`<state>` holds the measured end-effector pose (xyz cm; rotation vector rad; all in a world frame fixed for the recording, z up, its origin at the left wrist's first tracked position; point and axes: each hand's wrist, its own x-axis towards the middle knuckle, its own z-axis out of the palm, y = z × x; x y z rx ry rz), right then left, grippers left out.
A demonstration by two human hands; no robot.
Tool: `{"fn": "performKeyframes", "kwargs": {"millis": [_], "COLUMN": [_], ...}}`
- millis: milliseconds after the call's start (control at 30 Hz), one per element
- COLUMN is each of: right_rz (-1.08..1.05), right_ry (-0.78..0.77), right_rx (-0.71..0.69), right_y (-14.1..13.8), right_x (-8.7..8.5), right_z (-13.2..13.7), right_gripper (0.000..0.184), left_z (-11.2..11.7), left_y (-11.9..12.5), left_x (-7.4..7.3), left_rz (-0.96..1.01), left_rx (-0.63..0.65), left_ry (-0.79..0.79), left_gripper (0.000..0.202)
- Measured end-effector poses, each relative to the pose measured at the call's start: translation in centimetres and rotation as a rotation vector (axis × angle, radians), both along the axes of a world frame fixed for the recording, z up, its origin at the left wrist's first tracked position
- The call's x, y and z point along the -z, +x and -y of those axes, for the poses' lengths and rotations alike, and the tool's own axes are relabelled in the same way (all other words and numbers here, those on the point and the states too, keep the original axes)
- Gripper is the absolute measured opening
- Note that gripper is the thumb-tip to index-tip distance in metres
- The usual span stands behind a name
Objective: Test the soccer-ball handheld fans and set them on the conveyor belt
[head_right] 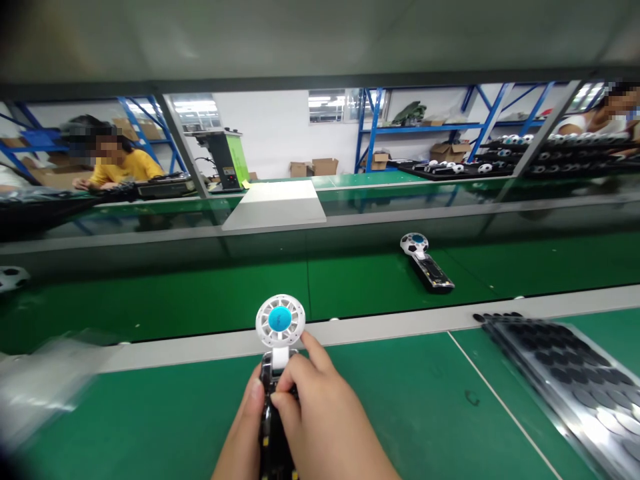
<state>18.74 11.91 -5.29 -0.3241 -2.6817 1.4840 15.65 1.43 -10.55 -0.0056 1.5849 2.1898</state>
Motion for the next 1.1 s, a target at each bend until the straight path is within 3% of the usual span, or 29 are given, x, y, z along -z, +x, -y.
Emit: {"fn": "performKeyframes", "kwargs": {"millis": [400,533,700,833,900,1000,1100], "right_rz": [-0.034,0.015,-0.038,0.024,-0.030,-0.171,-0.178], "right_ry": [-0.068,-0.237,-0.505,-0.763,-0.761,-0.599,-0.626], "right_rx": [0.026,0.123,0.069,0.068,0.091,0.095,0.020], "right_y": [0.1,0.0,-0.1,-0.2,-0.2,0.0,0.0], "right_x": [1.3,1.8,2.0,2.5,2.8,3.2,3.9], "right_z": [0.2,0.4,0.2,-0.2,-0.2,-0.1,-0.2], "right_gripper": [0.011,0.029,0.014,0.028,0.029,0.029,0.035], "left_z": [0.2,0.3,0.3,0.4,0.5,0.5,0.7], "left_y": [-0.4,-0.4,0.1,0.4,0.4,0.2,-0.2], "left_x": [0.8,0.4,-0.8,-1.1,-0.7,0.2,0.8], "left_rz": [0.062,0.071,0.079,0.162,0.094,-0.084,-0.081], "left_rx": [0.013,0.028,0.020,0.119,0.091,0.006,0.071], "left_ry": [-0.030,-0.073,0.012,0.025,-0.042,-0.113,-0.071], "left_gripper": [0.069,0.068,0.050,0.066,0.072,0.067,0.075]}}
